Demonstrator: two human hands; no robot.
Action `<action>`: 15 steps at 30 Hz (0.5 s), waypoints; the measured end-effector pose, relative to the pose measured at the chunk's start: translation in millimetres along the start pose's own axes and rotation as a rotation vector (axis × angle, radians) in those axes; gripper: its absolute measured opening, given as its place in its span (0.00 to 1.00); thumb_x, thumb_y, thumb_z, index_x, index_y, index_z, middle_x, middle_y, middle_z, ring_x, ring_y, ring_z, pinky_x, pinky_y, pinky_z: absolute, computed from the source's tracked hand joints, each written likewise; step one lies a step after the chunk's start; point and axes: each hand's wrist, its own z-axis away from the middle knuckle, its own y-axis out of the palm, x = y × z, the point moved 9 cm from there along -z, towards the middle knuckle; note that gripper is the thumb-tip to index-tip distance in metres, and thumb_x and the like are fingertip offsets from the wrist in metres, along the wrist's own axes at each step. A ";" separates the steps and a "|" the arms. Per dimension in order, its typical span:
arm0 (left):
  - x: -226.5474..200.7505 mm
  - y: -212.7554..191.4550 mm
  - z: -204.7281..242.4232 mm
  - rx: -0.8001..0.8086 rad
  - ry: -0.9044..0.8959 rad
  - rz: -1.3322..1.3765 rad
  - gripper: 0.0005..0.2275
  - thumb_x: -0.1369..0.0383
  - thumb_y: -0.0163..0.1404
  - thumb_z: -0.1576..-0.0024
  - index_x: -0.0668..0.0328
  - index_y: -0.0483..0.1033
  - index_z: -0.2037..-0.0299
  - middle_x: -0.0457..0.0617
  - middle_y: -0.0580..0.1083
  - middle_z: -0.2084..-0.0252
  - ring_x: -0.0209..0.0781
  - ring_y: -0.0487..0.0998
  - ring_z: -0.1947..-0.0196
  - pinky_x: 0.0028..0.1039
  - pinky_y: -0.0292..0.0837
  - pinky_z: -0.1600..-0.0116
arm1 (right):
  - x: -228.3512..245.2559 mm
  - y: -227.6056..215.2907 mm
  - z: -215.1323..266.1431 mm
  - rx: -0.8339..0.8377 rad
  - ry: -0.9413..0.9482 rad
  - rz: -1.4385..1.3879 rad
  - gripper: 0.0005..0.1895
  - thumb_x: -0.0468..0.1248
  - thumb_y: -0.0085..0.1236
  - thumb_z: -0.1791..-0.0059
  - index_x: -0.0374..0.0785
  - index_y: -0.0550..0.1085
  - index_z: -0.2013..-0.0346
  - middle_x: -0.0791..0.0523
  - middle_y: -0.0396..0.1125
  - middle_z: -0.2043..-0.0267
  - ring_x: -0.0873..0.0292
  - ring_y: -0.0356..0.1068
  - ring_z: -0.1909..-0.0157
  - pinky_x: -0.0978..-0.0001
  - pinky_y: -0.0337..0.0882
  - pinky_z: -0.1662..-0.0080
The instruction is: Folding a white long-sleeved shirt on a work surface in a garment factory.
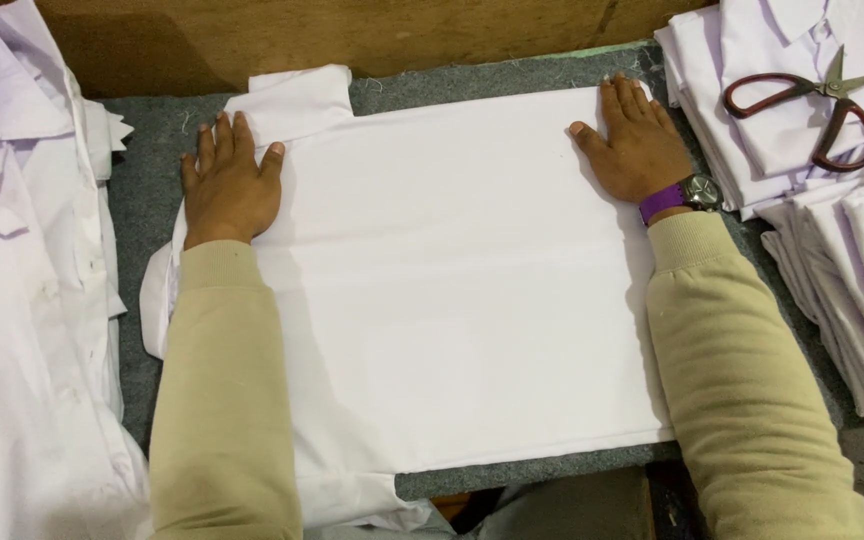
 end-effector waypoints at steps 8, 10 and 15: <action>1.3 1.4 -2.4 -0.068 0.066 0.054 0.31 0.52 0.23 0.33 0.60 0.33 0.23 0.52 0.34 0.19 0.53 0.28 0.21 0.53 0.20 0.24 | -1.6 1.2 3.3 0.030 0.044 -0.029 0.45 0.64 0.23 0.45 0.37 0.43 0.23 0.49 0.35 0.18 0.50 0.32 0.19 0.50 0.35 0.26; -5.9 -4.0 -5.3 -0.151 0.135 0.090 0.30 0.56 0.28 0.31 0.66 0.33 0.24 0.58 0.36 0.19 0.60 0.29 0.21 0.59 0.20 0.25 | -3.5 -0.5 -1.6 0.007 0.040 -0.040 0.44 0.63 0.26 0.45 0.36 0.45 0.23 0.49 0.36 0.18 0.51 0.33 0.19 0.50 0.36 0.27; -65.4 12.5 2.6 -0.228 0.386 -0.058 0.30 0.54 0.30 0.32 0.66 0.44 0.24 0.61 0.42 0.20 0.61 0.34 0.22 0.65 0.24 0.27 | 16.4 -12.8 -0.9 -0.084 -0.023 0.055 0.37 0.52 0.40 0.42 0.31 0.50 0.25 0.43 0.42 0.21 0.33 0.35 0.22 0.18 0.41 0.35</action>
